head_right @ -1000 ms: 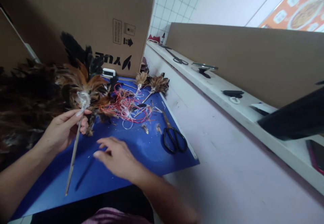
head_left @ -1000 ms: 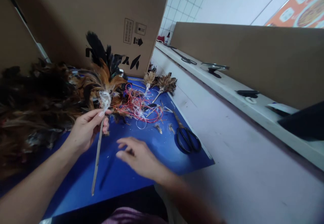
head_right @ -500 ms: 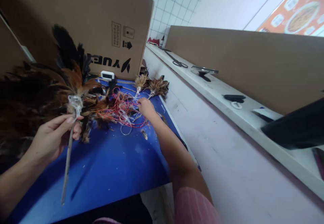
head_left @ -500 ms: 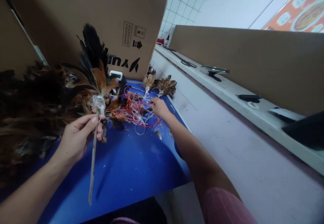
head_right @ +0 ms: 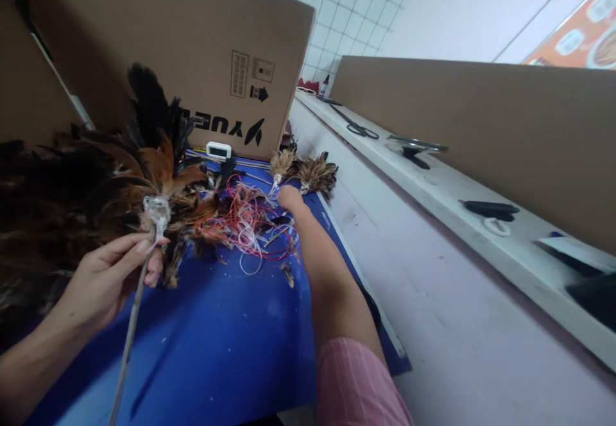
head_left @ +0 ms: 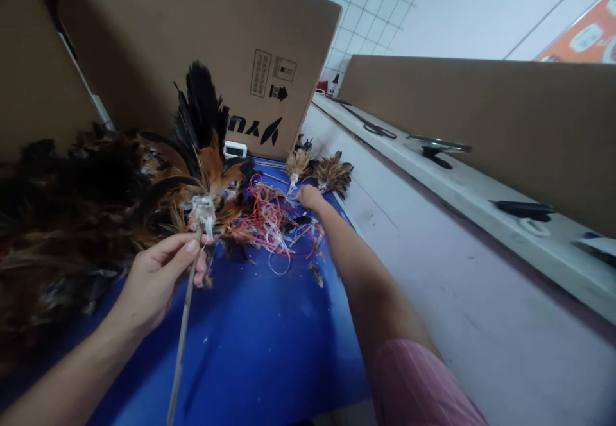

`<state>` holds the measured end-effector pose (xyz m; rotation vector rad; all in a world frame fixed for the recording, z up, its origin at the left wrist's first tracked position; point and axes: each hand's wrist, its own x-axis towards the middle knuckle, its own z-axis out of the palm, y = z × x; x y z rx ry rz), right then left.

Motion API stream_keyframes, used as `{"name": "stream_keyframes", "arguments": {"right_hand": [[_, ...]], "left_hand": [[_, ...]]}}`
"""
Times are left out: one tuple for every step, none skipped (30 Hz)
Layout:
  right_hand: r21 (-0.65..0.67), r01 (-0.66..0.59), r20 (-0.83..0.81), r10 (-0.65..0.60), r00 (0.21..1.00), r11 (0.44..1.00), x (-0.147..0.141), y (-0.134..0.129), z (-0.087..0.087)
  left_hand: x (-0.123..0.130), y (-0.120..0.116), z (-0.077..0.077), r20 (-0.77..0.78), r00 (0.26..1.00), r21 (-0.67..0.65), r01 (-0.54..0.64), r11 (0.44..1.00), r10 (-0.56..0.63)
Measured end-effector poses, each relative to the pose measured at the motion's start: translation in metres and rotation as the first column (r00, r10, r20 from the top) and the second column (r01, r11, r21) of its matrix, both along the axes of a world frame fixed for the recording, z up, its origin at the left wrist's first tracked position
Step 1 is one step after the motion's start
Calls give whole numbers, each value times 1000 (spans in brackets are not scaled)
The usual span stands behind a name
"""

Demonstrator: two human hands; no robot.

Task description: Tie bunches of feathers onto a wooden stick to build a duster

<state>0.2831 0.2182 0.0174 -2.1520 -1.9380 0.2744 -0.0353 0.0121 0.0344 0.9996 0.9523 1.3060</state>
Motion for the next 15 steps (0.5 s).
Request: {"name": "stream_keyframes", "arguments": {"right_hand": [[10,-14,-47,14,999,1000,1,-4,4],[25,-28,-100,31,995,999,3,-9,9],[44,-44,-157,50,986,998,5,-15,14],[65,-58,-216,71,974,996,7,-23,20],[88,-70,-272,92,958,994,9,-31,26],[114,-79,-324,112,939,990,11,-39,33],[140,-85,-367,132,921,986,14,-47,39],[165,-89,-399,148,905,982,17,-56,46],[188,-93,-432,168,886,978,20,-64,52],[211,-102,-467,192,863,972,24,-72,58],[233,-117,-503,223,835,965,28,-78,63],[251,-138,-532,255,807,958,32,-85,68],[259,-164,-537,283,795,952,35,-90,70],[260,-195,-508,306,805,946,37,-94,72],[259,-224,-439,321,839,939,36,-97,72]], "left_hand": [[0,0,0,0,1000,0,3,1000,-3],[0,0,0,1,1000,2,5,1000,-5],[0,0,-1,0,1000,3,8,1000,-8],[0,0,-1,1,1000,6,12,1000,-12],[-1,0,-3,2,1000,10,14,1000,-14],[-1,1,-4,3,1000,12,16,1000,-16],[-2,1,-5,3,1000,12,18,1000,-18],[-2,2,-6,3,1000,9,20,1000,-20],[-3,2,-6,5,1000,6,21,1000,-21],[-3,3,-6,8,1000,3,17,1000,-17],[-3,3,-5,15,1000,1,10,1000,-10],[-4,3,-4,26,1000,1,1,1000,-1],[-5,3,-2,40,999,2,-10,1000,10],[-5,3,0,53,998,4,-21,1000,20],[-6,4,2,63,998,4,-29,1000,29]]}}
